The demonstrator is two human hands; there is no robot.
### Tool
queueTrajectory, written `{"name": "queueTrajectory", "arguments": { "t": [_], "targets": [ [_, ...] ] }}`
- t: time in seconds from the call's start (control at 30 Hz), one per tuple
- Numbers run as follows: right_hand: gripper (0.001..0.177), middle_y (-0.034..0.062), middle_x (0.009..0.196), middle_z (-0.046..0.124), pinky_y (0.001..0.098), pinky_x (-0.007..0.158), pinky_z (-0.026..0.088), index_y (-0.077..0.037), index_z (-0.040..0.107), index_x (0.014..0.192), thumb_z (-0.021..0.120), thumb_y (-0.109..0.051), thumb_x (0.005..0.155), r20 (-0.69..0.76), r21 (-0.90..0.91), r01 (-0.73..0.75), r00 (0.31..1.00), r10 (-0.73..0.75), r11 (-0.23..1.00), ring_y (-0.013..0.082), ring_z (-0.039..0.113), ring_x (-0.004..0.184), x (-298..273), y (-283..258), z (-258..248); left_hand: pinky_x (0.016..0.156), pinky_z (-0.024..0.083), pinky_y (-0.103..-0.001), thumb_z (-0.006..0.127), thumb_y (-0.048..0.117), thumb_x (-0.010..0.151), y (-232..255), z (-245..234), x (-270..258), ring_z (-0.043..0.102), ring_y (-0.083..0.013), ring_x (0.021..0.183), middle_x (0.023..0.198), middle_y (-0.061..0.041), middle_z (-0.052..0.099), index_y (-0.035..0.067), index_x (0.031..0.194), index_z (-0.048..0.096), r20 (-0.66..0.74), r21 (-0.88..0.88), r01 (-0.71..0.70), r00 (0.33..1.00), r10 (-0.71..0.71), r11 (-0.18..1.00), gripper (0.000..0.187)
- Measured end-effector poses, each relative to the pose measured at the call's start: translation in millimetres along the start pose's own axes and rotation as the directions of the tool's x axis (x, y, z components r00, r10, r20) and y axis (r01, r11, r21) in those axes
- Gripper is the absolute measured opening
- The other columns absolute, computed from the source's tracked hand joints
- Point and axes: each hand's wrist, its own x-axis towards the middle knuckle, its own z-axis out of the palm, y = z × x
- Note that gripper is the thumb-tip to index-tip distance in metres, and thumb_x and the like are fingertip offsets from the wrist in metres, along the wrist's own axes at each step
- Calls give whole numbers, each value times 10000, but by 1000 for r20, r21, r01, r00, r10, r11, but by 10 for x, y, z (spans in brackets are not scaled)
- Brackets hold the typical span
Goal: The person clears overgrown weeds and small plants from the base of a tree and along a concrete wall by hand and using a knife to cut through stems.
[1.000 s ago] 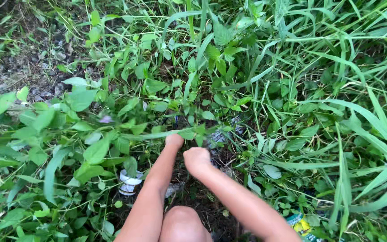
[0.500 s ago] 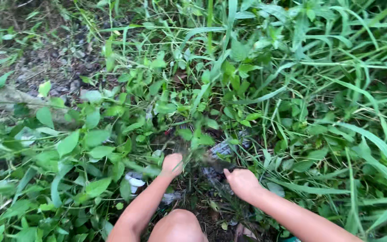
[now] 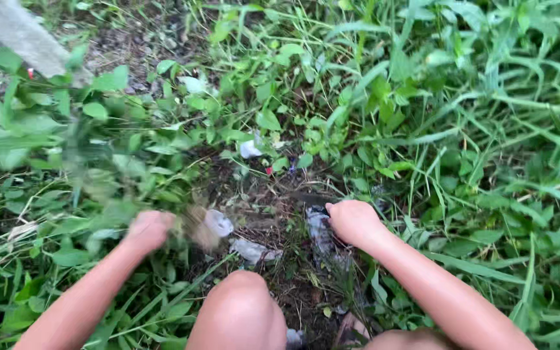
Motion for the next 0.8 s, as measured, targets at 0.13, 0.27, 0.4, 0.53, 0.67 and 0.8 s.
{"name": "queueTrajectory", "arguments": {
  "t": [0.13, 0.27, 0.4, 0.53, 0.67, 0.8],
  "targets": [
    [164, 161, 909, 764, 450, 715, 612, -76, 800, 885, 655, -150, 864, 136, -161, -55, 988, 77, 985, 332, 761, 861, 269, -94, 178, 1070, 435, -477, 618, 136, 756, 753, 170, 441, 607, -386, 1201, 1245, -190, 683, 89, 976, 773, -466, -7, -662, 666, 583, 750, 274],
    [124, 129, 896, 776, 411, 685, 623, -110, 793, 867, 680, -154, 840, 134, -271, -63, 986, 102, 961, 297, 780, 850, 524, -183, 543, 1073, 380, -544, 665, 222, 780, 1854, 107, 1449, 395, -345, 1412, 1524, -157, 468, 66, 938, 810, 3, 437, -663, 677, 736, 608, 264],
    [135, 118, 900, 777, 397, 677, 618, -126, 808, 855, 674, -144, 848, 134, -233, -28, 989, 60, 972, 282, 776, 846, 601, -255, 890, 1150, 333, -529, 643, 242, 863, 2390, 293, 2418, 347, -353, 1475, 1575, -153, 417, 71, 1068, 786, 2, 451, -582, 759, 651, 677, 303],
    [129, 107, 882, 777, 406, 673, 608, -127, 803, 847, 674, -137, 844, 170, -198, 20, 985, 14, 980, 276, 767, 832, 568, -237, 1201, 999, 446, -530, 647, 204, 855, 2527, 630, 2809, 507, -327, 1337, 1524, -119, 481, 97, 1427, 542, 49, 242, -403, 914, 403, 883, 590],
    [222, 96, 818, 771, 396, 619, 611, -104, 772, 857, 588, -146, 973, 73, -212, 11, 997, 4, 977, 256, 769, 773, 465, -180, 1407, 937, 511, -523, 567, 207, 978, 2508, 819, 2747, 696, -291, 1155, 1287, -86, 716, 115, 1392, 606, 135, 136, -353, 932, 336, 926, 426],
    [166, 96, 834, 761, 386, 606, 609, -82, 755, 917, 599, -137, 924, 79, -193, -25, 996, 40, 981, 248, 765, 767, 418, -172, 1477, 854, 495, -571, 597, 251, 905, 2657, 861, 2640, 689, -296, 1054, 1193, -82, 703, 14, 1428, 509, 148, 348, -398, 918, 369, 849, 580]
  ]
}}
